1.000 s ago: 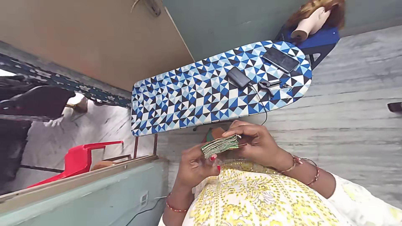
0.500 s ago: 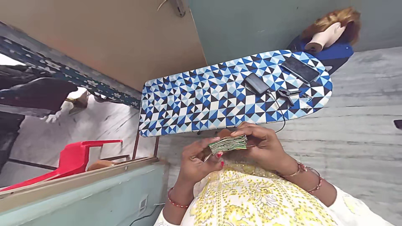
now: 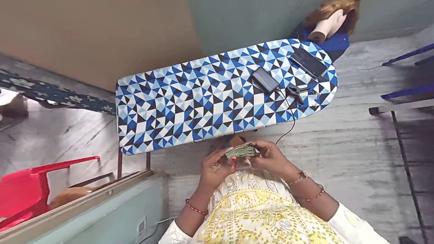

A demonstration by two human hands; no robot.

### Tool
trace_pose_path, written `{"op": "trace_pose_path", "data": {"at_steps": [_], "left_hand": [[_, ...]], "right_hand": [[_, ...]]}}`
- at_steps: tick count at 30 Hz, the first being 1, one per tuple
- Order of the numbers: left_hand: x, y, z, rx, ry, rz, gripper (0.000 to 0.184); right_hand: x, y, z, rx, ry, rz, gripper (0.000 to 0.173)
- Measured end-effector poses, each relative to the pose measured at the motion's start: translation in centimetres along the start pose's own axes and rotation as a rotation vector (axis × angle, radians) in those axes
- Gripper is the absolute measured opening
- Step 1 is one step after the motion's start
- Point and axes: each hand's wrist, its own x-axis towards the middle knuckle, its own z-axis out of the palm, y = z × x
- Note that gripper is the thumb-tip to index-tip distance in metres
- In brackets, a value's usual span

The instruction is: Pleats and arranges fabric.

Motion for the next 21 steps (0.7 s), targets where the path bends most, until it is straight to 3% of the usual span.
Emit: {"op": "trace_pose_path", "data": {"at_steps": [2, 6, 9, 12, 17, 21], "left_hand": [[-0.4, -0.8, -0.1, -0.001, -0.027, -0.029, 0.032], [-0.5, -1.4, -0.6, 0.024, -0.063, 0.031, 0.032], [0.1, -0.9, -1.0, 0.104, -0.075, 0.166, 0.030], [0.6, -0.2, -1.2, 0.166, -0.083, 0.260, 0.028], [0.9, 0.3, -1.1, 0.167, -0.099, 0.296, 0.027], [1.1, 0.4, -0.8, 0.150, -0.093, 0.311, 0.027]], "right_hand": [[-0.5, 0.9, 0.0, 0.000, 0.034, 0.002, 0.031], [-1.0, 1.1, 0.8, -0.108, 0.155, -0.159, 0.054], [-1.1, 1.0, 0.9, -0.271, 0.247, -0.313, 0.043], [-1.3, -0.3, 0.8, -0.422, 0.276, -0.303, 0.029], [-1.1, -1.6, 0.4, -0.414, 0.186, -0.247, 0.039], [-0.6, -1.8, -0.3, -0.338, 0.088, -0.243, 0.031]]}}
